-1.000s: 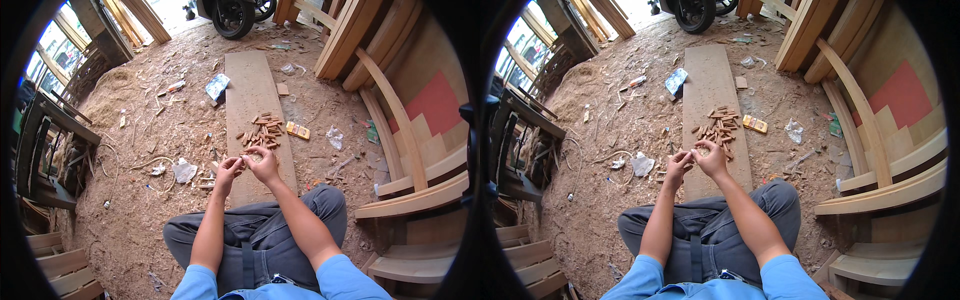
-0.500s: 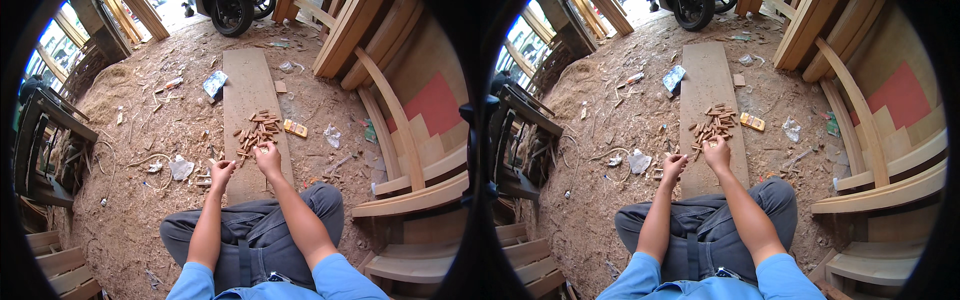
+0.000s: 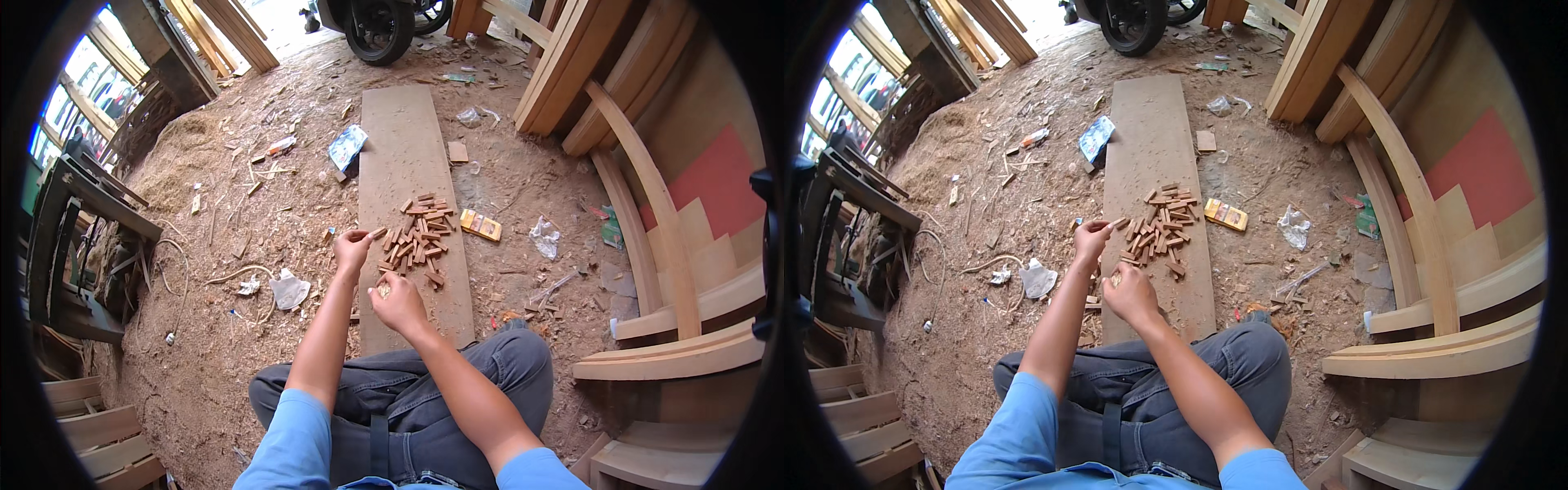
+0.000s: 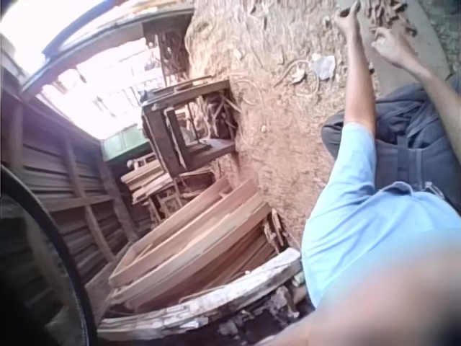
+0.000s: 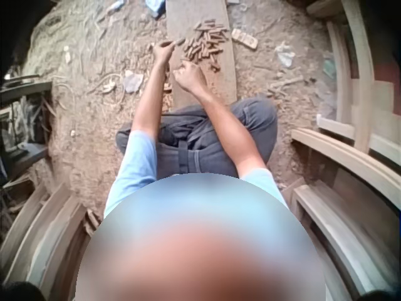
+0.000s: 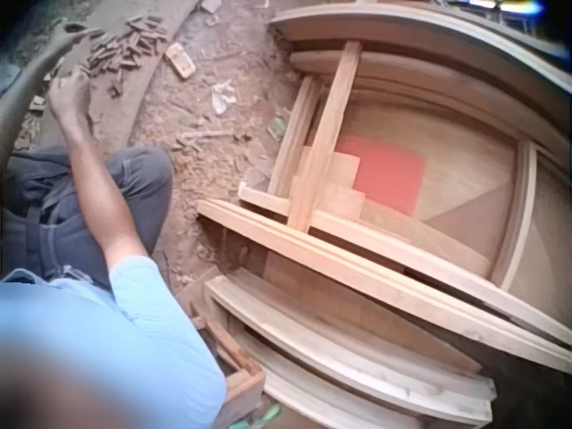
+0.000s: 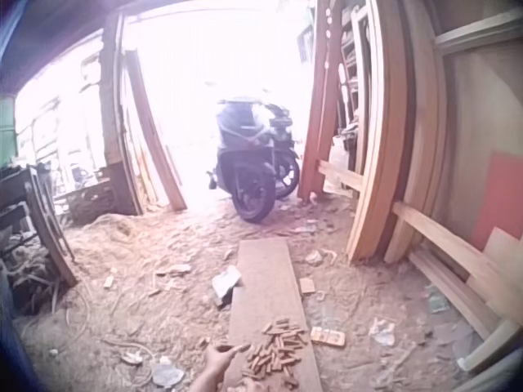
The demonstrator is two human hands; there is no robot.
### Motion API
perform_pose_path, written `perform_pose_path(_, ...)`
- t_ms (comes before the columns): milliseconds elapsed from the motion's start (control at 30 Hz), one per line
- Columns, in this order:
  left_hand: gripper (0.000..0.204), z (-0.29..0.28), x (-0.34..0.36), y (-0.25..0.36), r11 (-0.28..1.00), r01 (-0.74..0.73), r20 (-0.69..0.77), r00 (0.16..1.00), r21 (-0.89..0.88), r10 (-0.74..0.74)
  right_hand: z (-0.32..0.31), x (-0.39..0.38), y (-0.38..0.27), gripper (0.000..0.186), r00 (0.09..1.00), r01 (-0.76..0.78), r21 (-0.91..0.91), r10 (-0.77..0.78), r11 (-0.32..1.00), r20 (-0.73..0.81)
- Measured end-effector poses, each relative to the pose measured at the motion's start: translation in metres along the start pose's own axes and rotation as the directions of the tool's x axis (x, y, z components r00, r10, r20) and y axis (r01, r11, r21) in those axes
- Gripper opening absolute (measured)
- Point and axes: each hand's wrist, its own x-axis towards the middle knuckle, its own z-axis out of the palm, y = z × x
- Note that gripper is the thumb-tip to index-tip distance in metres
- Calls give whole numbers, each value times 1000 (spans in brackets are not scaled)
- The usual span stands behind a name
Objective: The person sits on the floor and uses a knife to shave and shape small wooden pieces. They repeatedly pick up pieces, pare them with the blade, and place them back on a board.
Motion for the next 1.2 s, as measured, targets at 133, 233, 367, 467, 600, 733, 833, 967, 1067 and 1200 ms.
perform_pose_path(133,26,26,21,11,992,-46,39,998,122,41,5,-3,-3,38,996,30,-35,-27,999,83)
perform_pose_path(233,28,40,27,16,905,-113,21,993,410,114,5,-1,-3,39,999,23,-11,-23,1000,47)
perform_pose_path(367,28,55,36,26,723,-339,155,938,601,311,3,0,-3,39,999,-14,25,13,1000,37)
perform_pose_path(467,32,69,48,39,517,-541,343,834,663,433,1,-3,-5,37,993,-17,-32,20,999,112)
perform_pose_path(600,23,87,64,51,319,-705,603,708,633,367,1,-5,-11,39,973,3,-54,9,999,231)
perform_pose_path(733,16,98,70,44,201,-729,626,671,654,397,3,-4,-8,40,969,0,-67,16,998,246)
perform_pose_path(833,16,97,68,34,321,-715,530,685,621,500,3,-3,-5,38,973,14,-73,3,997,230)
perform_pose_path(967,21,78,59,36,844,-391,324,904,367,278,-4,-5,-9,33,983,-16,-21,19,1000,182)
perform_pose_path(1067,22,38,32,48,991,-108,278,957,84,80,-19,1,-18,43,972,-103,-127,127,987,199)
perform_pose_path(1200,23,-23,-31,53,960,130,275,960,-247,-60,-44,7,-17,50,959,-229,-232,261,945,115)
